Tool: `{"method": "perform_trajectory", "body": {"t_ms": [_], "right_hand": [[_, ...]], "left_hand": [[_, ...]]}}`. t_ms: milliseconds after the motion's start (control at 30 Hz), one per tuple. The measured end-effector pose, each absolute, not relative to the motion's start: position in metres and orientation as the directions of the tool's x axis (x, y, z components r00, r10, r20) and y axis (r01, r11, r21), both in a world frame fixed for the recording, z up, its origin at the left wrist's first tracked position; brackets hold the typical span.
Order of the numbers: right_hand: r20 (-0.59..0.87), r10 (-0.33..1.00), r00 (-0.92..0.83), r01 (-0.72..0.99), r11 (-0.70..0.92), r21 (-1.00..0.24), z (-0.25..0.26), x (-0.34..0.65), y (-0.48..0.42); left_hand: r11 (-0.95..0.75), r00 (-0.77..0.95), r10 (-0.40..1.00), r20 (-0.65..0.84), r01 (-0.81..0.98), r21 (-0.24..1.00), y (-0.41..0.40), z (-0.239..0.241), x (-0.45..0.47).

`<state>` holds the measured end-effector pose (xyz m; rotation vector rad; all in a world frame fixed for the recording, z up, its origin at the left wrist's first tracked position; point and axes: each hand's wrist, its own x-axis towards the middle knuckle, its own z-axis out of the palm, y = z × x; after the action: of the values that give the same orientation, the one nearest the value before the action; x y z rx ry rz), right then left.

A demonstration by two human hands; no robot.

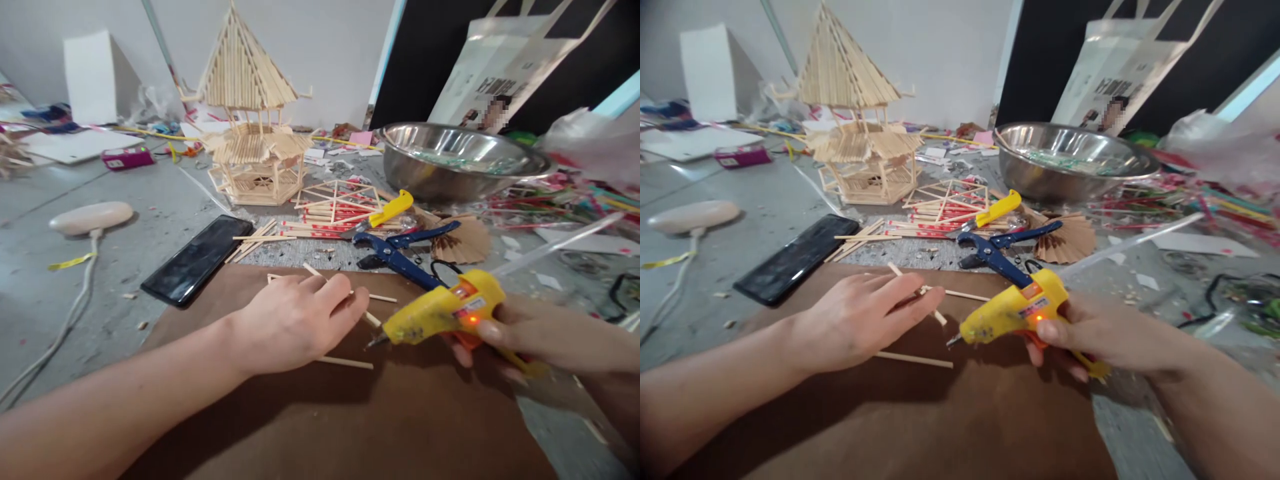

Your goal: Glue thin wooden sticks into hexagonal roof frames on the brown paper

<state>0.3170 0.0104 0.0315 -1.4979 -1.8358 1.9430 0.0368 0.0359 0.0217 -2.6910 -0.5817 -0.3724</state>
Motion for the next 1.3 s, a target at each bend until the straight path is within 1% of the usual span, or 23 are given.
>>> {"method": "perform_trajectory", "body": {"t_ms": [133, 300, 433, 533, 600, 733, 900, 1067, 1300], "right_hand": [[-0.583, 0.600, -0.548, 0.550, -0.267, -0.791, 0.023, 0.315, 0.011], [-0.613, 0.581, -0.536, 0.543, -0.320, -0.777, 0.019, 0.319, 0.014], [-0.575, 0.635, -0.515, 0.497, -0.326, -0.804, 0.021, 0.320, 0.014], [-0.563, 0.662, -0.495, 0.476, -0.336, -0.813, 0.023, 0.320, 0.014], [-0.562, 0.662, -0.495, 0.471, -0.339, -0.814, 0.025, 0.320, 0.014], [-0.547, 0.651, -0.526, 0.468, -0.316, -0.825, 0.029, 0.321, 0.014], [-0.551, 0.629, -0.549, 0.453, -0.330, -0.828, 0.029, 0.322, 0.012], [-0.515, 0.666, -0.539, 0.423, -0.315, -0.850, 0.026, 0.325, 0.013], [-0.523, 0.676, -0.519, 0.447, -0.307, -0.840, 0.024, 0.329, 0.011]], "left_hand": [[-0.859, 0.884, 0.339, 0.322, 0.430, -0.278, 0.038, 0.021, 0.036], [-0.881, 0.891, 0.302, 0.338, 0.397, -0.259, 0.037, 0.020, 0.037], [-0.920, 0.902, 0.248, 0.354, 0.334, -0.205, 0.033, 0.019, 0.039], [-0.940, 0.931, 0.181, 0.318, 0.259, -0.222, 0.031, 0.017, 0.040], [-0.945, 0.942, 0.161, 0.294, 0.233, -0.228, 0.030, 0.014, 0.041], [-0.949, 0.951, 0.166, 0.263, 0.226, -0.219, 0.030, 0.011, 0.043], [-0.950, 0.954, 0.176, 0.242, 0.229, -0.211, 0.029, 0.010, 0.046], [-0.944, 0.947, 0.190, 0.259, 0.249, -0.218, 0.030, 0.009, 0.046], [-0.938, 0.948, 0.215, 0.236, 0.268, -0.221, 0.031, 0.010, 0.045]]}}
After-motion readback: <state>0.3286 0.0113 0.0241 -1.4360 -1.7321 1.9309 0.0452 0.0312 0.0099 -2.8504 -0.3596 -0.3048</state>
